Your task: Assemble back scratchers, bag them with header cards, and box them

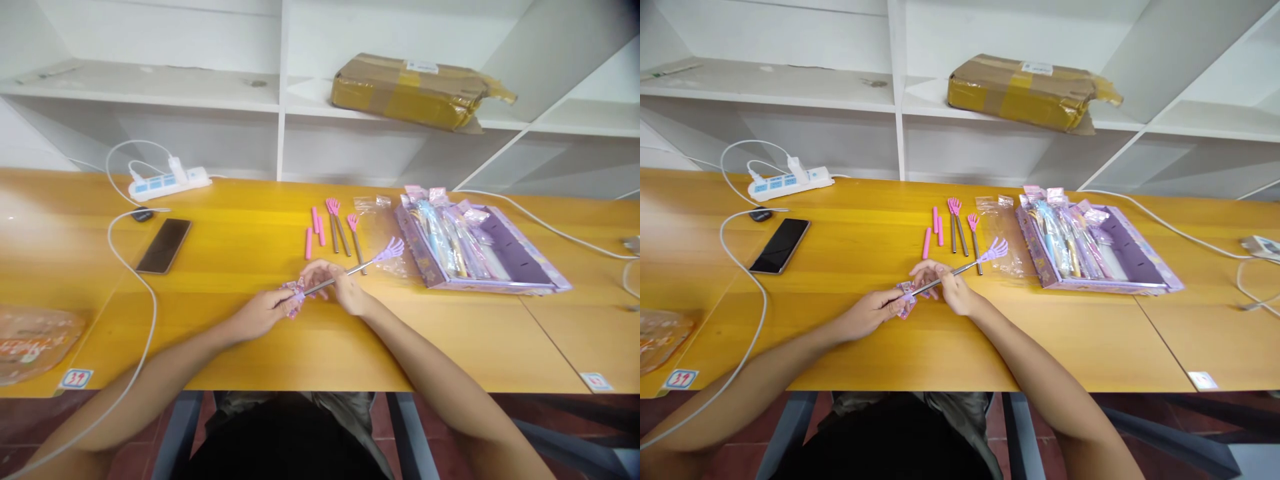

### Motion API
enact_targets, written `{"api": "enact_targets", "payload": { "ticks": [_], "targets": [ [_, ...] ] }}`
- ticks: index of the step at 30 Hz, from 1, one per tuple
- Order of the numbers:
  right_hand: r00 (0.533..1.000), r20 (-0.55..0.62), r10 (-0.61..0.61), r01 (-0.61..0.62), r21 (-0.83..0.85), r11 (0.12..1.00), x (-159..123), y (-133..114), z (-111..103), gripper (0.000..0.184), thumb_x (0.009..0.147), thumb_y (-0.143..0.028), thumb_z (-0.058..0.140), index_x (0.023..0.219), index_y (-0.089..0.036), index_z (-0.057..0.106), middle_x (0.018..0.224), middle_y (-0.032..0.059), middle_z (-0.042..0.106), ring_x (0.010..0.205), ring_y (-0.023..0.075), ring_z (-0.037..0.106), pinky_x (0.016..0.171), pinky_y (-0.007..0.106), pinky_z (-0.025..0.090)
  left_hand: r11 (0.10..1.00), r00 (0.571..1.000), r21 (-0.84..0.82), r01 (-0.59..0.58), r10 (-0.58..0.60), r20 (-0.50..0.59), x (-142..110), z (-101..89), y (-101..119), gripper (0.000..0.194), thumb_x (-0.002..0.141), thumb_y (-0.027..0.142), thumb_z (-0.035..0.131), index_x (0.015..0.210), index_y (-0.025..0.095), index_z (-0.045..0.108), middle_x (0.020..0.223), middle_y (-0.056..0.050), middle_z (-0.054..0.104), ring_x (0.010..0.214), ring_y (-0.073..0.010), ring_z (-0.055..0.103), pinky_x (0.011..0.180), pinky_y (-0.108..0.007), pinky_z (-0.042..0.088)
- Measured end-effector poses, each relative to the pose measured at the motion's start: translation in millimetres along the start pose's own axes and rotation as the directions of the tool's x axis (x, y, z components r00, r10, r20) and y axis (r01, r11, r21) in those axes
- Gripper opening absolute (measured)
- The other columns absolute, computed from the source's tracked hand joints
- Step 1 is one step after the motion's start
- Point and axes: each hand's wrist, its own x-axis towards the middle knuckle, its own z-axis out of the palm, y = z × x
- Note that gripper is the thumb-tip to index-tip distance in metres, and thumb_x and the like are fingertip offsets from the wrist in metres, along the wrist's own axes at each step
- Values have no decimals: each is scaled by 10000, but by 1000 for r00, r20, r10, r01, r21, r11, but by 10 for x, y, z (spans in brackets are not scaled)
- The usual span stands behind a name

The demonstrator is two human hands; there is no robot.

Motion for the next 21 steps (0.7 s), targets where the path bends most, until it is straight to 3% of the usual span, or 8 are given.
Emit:
{"api": "enact_targets", "payload": {
  "ticks": [16, 21],
  "targets": [
    [998, -66, -5, 10, 62, 998, -14, 209, 251, 608, 1106, -639, 274, 1082, -201, 695, 851, 44, 656, 605, 143, 563, 517, 276, 419, 1000, 1000, -27, -1, 0, -10, 13, 5, -13, 432, 1100, 502, 438, 940, 169, 662, 922, -45, 648, 907, -187, 607, 880, -296, 459],
    [1000, -3, 30, -30, -17, 999, -2, 111, 113, 635, 1077, -696, 338, 1164, -195, 717, 901, 67, 688, 671, 163, 574, 574, 298, 443, 993, 1000, -119, -1, 5, 29, 27, -36, -24, 448, 1096, 523, 443, 1058, 156, 698, 977, -67, 670, 912, -188, 612, 892, -307, 468]
  ]
}}
